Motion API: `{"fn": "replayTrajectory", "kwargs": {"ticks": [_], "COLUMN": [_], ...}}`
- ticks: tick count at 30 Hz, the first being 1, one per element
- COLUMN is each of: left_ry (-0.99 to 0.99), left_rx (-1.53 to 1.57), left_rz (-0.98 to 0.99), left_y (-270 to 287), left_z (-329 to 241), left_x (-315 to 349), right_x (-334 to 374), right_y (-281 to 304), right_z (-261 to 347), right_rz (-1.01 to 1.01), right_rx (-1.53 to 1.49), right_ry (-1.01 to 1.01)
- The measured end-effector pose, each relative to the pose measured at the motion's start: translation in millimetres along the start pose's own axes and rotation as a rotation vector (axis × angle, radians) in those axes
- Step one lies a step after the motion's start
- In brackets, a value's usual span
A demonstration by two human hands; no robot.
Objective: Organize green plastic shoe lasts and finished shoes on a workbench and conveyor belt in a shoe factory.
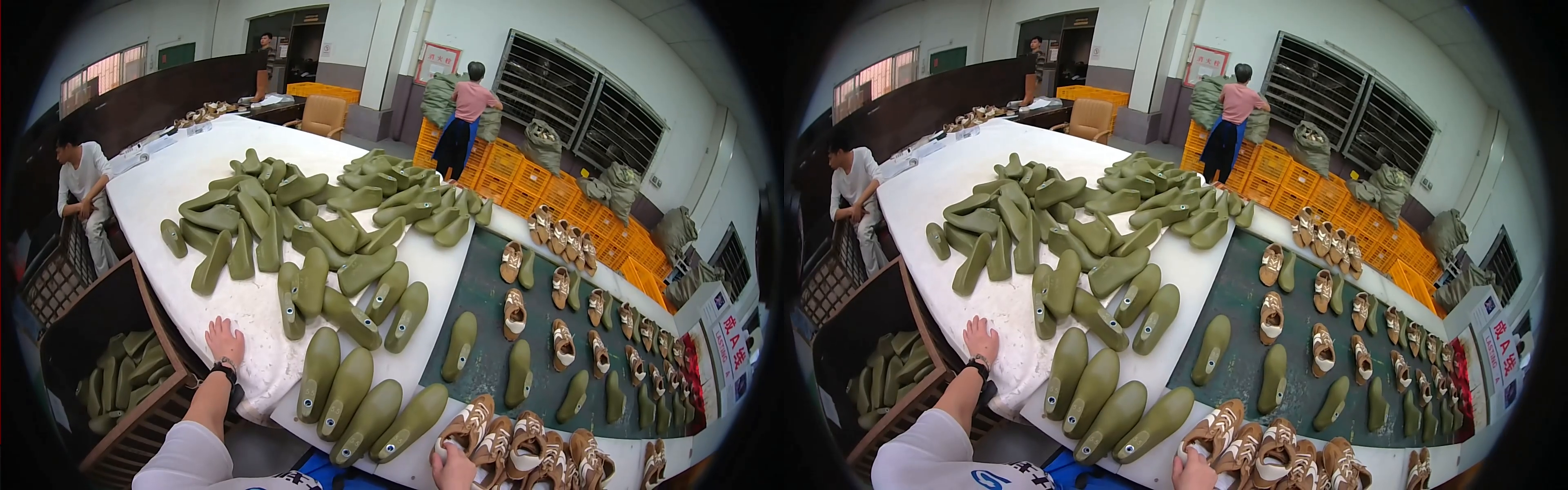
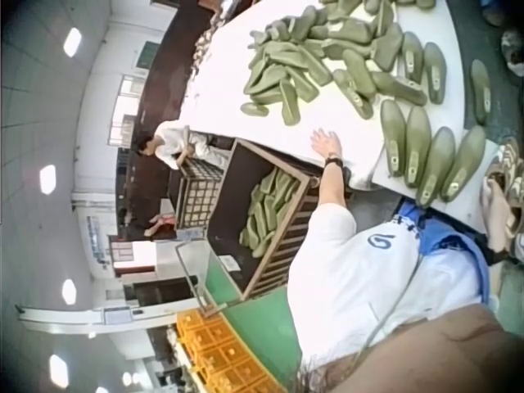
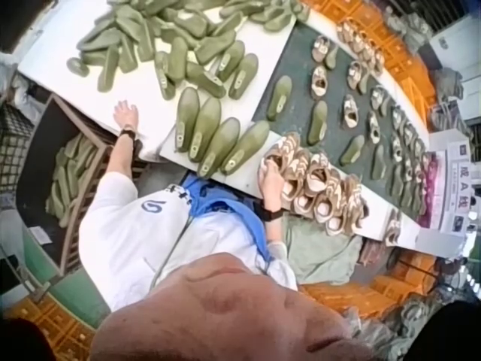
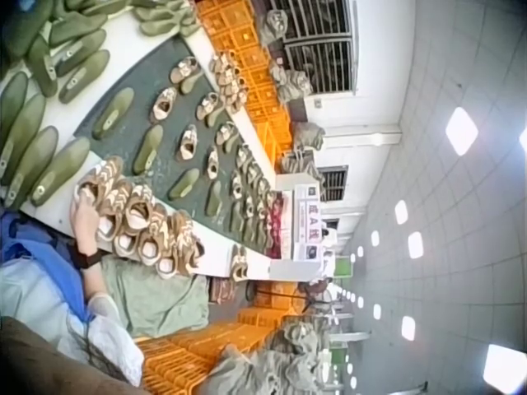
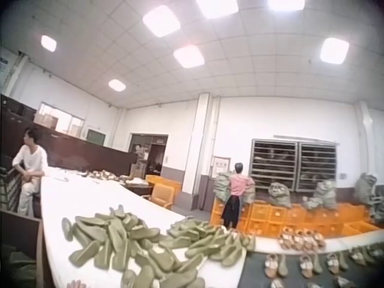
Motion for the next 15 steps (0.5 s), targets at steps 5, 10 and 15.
{"fn": "replayTrajectory", "kwargs": {"ticks": [5, 10, 15], "left_ry": [-0.017, -0.024, -0.03], "left_rx": [0.015, 0.014, 0.006], "left_rz": [-0.015, -0.02, -0.025], "left_y": [0.7, 0.2, -0.7], "left_z": [-3.1, -5.5, -3.3], "left_x": [0.7, 0.0, 0.2], "right_x": [-0.9, -2.5, -4.1], "right_y": [-0.4, -1.6, -8.3], "right_z": [-0.4, -2.3, -5.8], "right_rz": [0.017, 0.031, -0.021], "right_rx": [0.03, 0.025, -0.001], "right_ry": [-0.014, -0.014, 0.021]}}
Point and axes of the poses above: each hand's wrist, its own x-axis away from the middle knuckle, its own y-axis out of the back of the hand, z = x × y, the point moved 8 cm from there along -x, towards the middle knuckle, and after that the axes turned 11 degrees about x, right-handed, at the moved point
